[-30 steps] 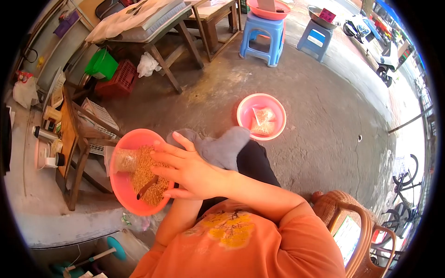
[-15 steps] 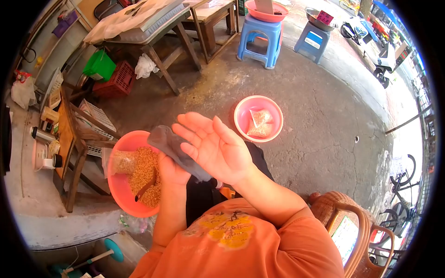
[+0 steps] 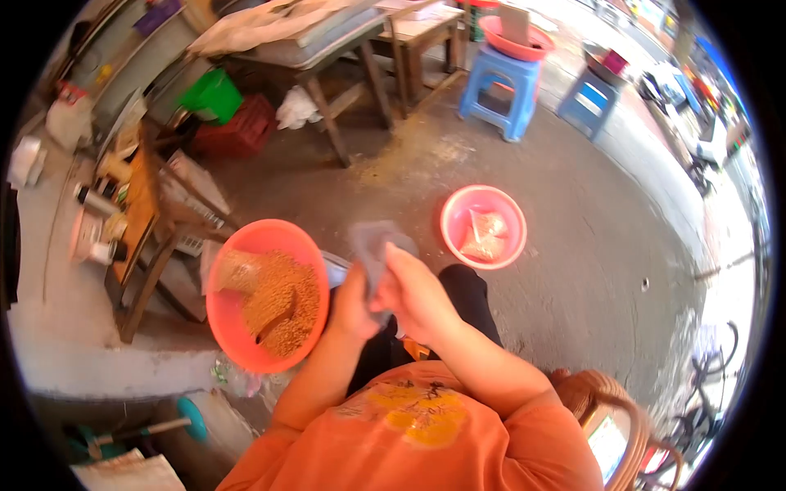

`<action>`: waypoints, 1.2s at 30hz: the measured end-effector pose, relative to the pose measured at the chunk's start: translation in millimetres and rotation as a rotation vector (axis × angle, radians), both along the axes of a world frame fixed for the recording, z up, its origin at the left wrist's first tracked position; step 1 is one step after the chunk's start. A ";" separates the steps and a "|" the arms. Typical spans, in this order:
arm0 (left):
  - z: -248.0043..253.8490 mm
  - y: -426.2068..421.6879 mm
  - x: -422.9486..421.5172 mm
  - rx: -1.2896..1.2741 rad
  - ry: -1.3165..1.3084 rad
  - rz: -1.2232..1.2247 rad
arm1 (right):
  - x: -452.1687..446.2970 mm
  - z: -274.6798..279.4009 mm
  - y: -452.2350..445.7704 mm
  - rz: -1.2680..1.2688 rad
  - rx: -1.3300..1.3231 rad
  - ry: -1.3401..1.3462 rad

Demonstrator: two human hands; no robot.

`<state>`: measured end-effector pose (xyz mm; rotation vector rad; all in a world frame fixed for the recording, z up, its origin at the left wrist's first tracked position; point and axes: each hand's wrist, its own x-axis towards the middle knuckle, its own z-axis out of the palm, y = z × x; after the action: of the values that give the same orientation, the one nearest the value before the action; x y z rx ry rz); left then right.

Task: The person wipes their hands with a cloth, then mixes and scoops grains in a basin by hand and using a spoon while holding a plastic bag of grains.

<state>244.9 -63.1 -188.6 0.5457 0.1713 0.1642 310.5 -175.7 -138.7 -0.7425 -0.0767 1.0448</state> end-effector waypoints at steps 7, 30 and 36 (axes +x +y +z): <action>37.6 17.5 -31.3 0.918 0.241 -0.055 | 8.1 8.4 -22.1 0.369 0.001 -0.336; 127.3 423.0 -348.8 1.782 1.092 1.812 | -38.8 15.7 17.9 0.703 -0.399 -1.444; 49.9 404.5 -261.8 2.373 1.295 0.973 | -51.0 1.3 18.1 0.708 -0.384 -1.549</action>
<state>-16.9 341.4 -138.7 2.8922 1.6183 0.9823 259.5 -157.6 -137.4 -1.8162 -1.5891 0.8923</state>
